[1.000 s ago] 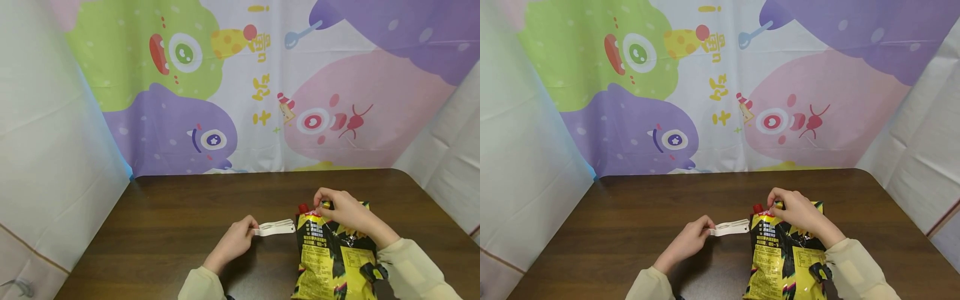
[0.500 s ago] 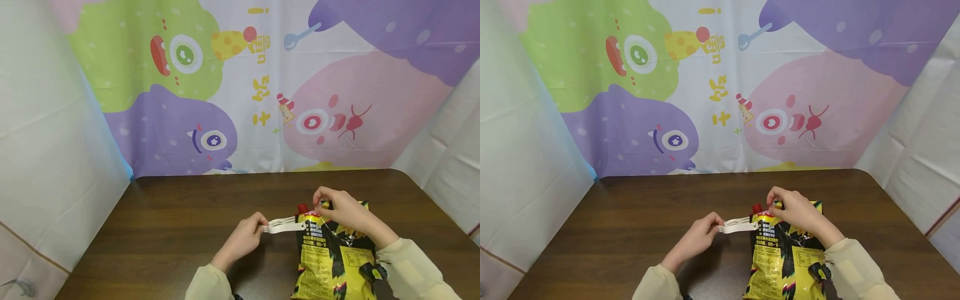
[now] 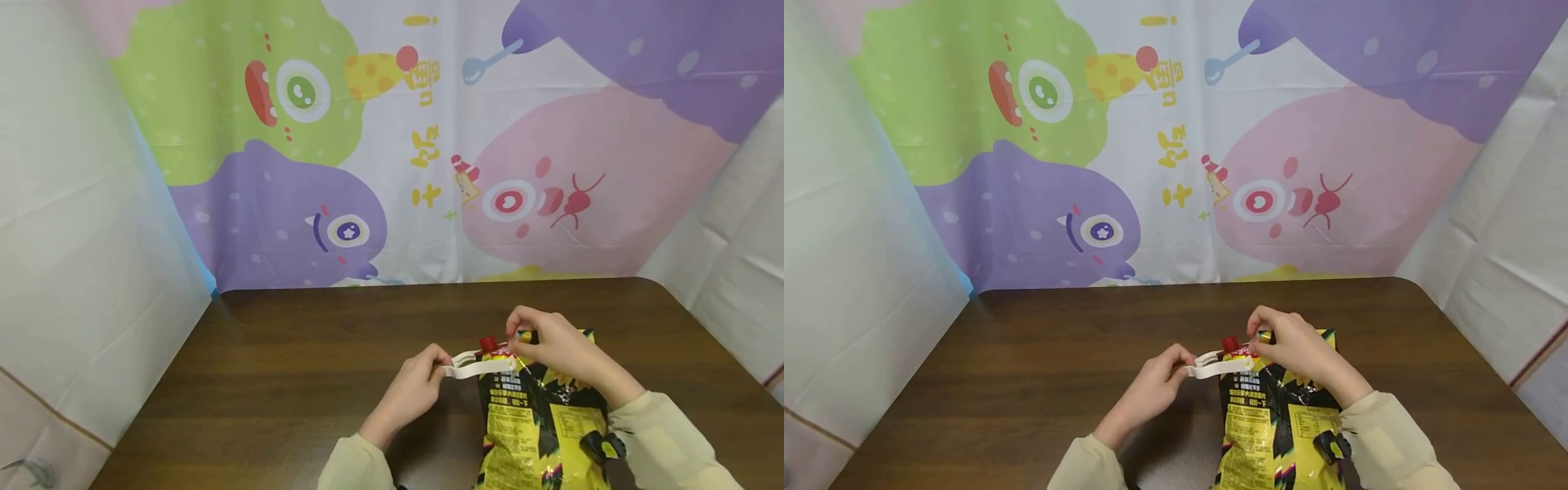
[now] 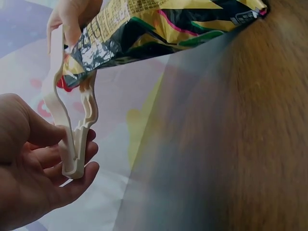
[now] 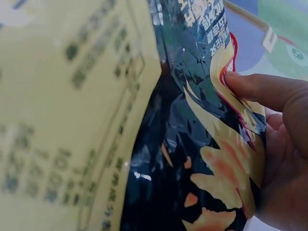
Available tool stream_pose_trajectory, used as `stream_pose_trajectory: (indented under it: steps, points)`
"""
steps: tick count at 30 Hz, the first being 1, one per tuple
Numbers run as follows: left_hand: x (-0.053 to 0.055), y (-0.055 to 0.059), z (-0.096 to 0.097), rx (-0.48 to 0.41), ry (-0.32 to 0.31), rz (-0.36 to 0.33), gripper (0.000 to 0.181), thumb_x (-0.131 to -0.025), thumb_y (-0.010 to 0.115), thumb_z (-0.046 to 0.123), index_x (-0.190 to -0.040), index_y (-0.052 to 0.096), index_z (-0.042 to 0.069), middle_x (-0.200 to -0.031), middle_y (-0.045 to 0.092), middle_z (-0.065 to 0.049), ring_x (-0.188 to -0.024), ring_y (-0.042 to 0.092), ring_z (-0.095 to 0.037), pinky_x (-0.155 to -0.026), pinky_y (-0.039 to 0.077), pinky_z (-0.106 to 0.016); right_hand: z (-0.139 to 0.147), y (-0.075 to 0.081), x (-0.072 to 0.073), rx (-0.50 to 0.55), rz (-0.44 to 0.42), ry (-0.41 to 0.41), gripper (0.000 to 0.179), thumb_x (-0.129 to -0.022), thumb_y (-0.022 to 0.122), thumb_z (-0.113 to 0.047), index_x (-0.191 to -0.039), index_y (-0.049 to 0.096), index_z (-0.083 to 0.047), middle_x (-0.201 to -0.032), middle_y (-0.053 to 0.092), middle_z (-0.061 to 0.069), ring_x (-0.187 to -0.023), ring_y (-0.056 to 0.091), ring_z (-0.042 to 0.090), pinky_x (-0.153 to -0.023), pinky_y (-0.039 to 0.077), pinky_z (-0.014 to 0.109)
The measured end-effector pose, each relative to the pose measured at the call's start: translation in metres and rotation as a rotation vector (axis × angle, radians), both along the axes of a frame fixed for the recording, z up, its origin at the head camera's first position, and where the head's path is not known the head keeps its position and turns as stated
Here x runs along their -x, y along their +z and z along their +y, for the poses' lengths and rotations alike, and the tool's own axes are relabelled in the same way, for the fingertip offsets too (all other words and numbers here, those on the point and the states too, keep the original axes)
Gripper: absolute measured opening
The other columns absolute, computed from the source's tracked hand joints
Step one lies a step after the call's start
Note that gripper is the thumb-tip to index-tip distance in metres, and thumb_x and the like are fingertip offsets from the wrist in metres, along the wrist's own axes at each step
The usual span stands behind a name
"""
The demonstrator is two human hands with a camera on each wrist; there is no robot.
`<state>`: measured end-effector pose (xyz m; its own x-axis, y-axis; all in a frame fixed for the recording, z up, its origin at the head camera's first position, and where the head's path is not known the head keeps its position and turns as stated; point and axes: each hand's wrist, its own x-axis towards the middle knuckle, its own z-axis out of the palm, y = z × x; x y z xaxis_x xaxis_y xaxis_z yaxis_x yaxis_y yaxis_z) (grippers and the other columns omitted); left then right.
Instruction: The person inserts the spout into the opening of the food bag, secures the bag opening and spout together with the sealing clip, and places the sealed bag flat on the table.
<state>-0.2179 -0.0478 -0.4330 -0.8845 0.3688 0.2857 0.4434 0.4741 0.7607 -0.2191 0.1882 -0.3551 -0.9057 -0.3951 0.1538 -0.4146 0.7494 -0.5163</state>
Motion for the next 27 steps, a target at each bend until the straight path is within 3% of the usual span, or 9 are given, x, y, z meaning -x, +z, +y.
stream_pose_trajectory:
  steps: [7, 15, 27]
  points:
    - [-0.005, 0.006, 0.006, -0.026, -0.003, -0.042, 0.009, -0.090, 0.052, 0.004, -0.090, 0.055, 0.013, -0.091, 0.061, 0.000, -0.078, 0.052, -0.009, -0.070, 0.043, -0.024, -0.005, 0.001, 0.000, 0.010, -0.027, 0.003, 0.016, -0.083, 0.065, -0.016, -0.091, 0.051, -0.018, -0.088, 0.062, -0.003, -0.059, 0.049, 0.010, -0.052, 0.041, 0.025]
    - [-0.008, 0.009, 0.010, -0.066, -0.020, -0.067, 0.007, -0.091, 0.051, 0.004, -0.091, 0.054, 0.011, -0.092, 0.060, -0.001, -0.079, 0.053, -0.008, -0.069, 0.044, -0.023, -0.010, 0.001, 0.002, -0.023, 0.025, 0.007, 0.019, -0.080, 0.069, -0.017, -0.089, 0.052, -0.019, -0.081, 0.060, -0.010, -0.075, 0.056, 0.008, -0.064, 0.043, 0.027]
    - [-0.008, 0.006, 0.011, -0.153, 0.009, -0.081, 0.007, -0.091, 0.051, 0.004, -0.092, 0.055, 0.009, -0.091, 0.060, -0.002, -0.078, 0.051, -0.009, -0.069, 0.043, -0.022, -0.011, 0.001, 0.004, 0.011, 0.042, 0.025, 0.020, -0.079, 0.067, -0.003, -0.086, 0.055, -0.017, -0.085, 0.062, -0.004, -0.077, 0.054, 0.015, -0.061, 0.043, 0.028]
